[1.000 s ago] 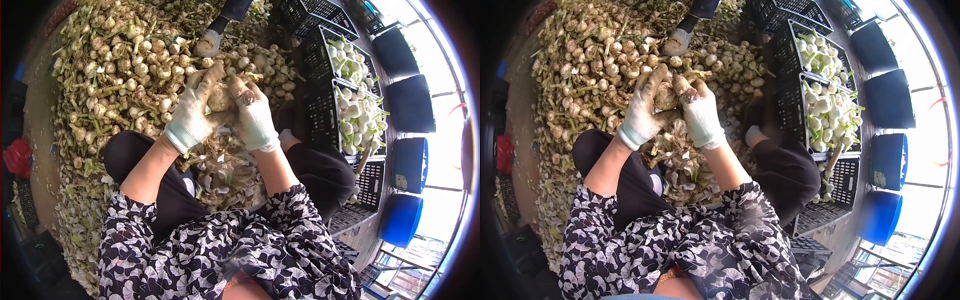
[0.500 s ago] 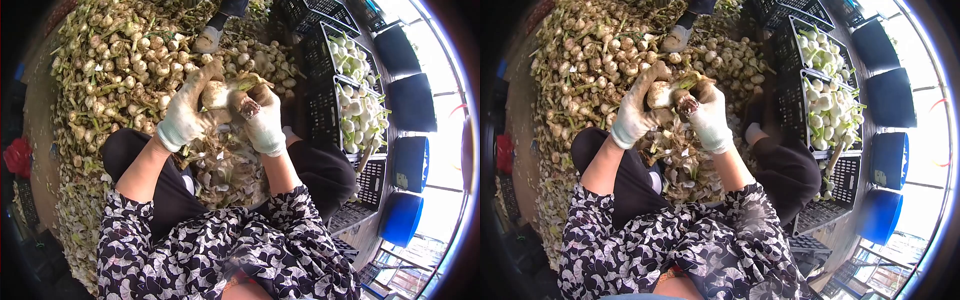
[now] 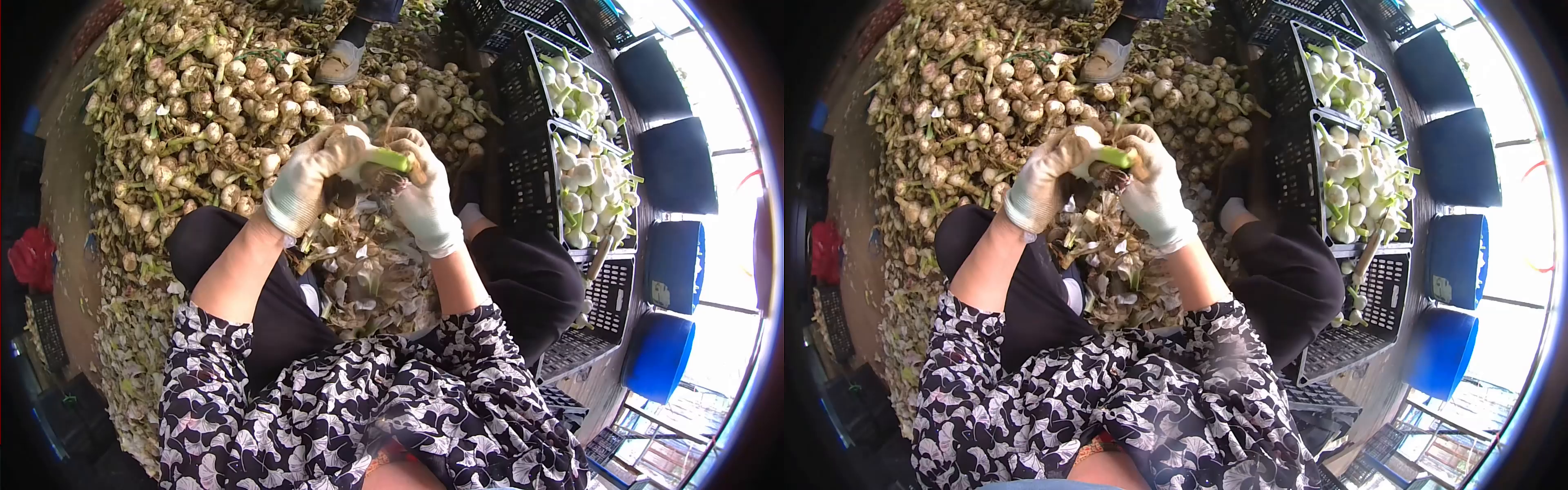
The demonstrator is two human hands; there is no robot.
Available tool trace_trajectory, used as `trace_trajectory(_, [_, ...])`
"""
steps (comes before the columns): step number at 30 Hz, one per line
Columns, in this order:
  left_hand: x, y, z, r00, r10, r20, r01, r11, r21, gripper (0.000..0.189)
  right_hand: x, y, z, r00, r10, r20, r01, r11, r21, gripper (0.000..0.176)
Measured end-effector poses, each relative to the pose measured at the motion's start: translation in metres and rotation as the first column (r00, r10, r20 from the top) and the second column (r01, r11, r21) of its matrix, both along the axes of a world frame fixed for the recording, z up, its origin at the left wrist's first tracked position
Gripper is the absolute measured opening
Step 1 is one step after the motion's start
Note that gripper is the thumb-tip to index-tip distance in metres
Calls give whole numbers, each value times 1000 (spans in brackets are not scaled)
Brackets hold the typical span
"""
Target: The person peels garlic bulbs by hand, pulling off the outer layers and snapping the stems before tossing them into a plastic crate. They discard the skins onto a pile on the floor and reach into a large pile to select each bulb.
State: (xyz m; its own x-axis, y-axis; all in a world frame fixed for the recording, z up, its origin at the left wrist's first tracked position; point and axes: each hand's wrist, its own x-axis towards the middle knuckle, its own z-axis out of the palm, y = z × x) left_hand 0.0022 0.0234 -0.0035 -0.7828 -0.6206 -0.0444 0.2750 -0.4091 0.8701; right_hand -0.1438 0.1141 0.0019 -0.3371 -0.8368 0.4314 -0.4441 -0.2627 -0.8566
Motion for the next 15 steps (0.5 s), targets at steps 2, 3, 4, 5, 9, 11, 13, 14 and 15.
trace_trajectory(2, [5,-3,13,995,-59,81,57,998,31,58,-1,7,2,892,70,446,-105,993,55,21])
trace_trajectory(3, [11,-9,18,975,-214,59,206,972,113,60,1,10,8,593,86,800,-222,973,60,20])
trace_trajectory(4, [14,-11,20,932,-362,25,351,917,191,62,5,12,13,437,116,892,-173,984,-43,19])
trace_trajectory(5, [8,-7,17,931,-365,26,354,916,191,62,6,12,12,437,115,892,-170,984,-44,19])
trace_trajectory(9, [-15,10,-2,888,381,258,-275,889,-367,61,9,6,-6,888,-200,414,115,968,221,20])
trace_trajectory(11, [-14,13,-4,936,350,45,-274,801,-532,58,9,10,-10,954,-197,225,152,968,201,21])
trace_trajectory(13, [-1,3,-3,954,277,111,-206,881,-426,55,5,22,26,594,-30,804,-182,968,171,21])
trace_trajectory(14, [6,-10,-16,998,64,-19,-66,988,-140,56,-13,18,-15,180,274,945,-272,937,-220,18])
trace_trajectory(15, [7,-12,-9,973,-106,-205,134,982,130,57,1,22,-1,370,79,926,-122,992,-36,18])
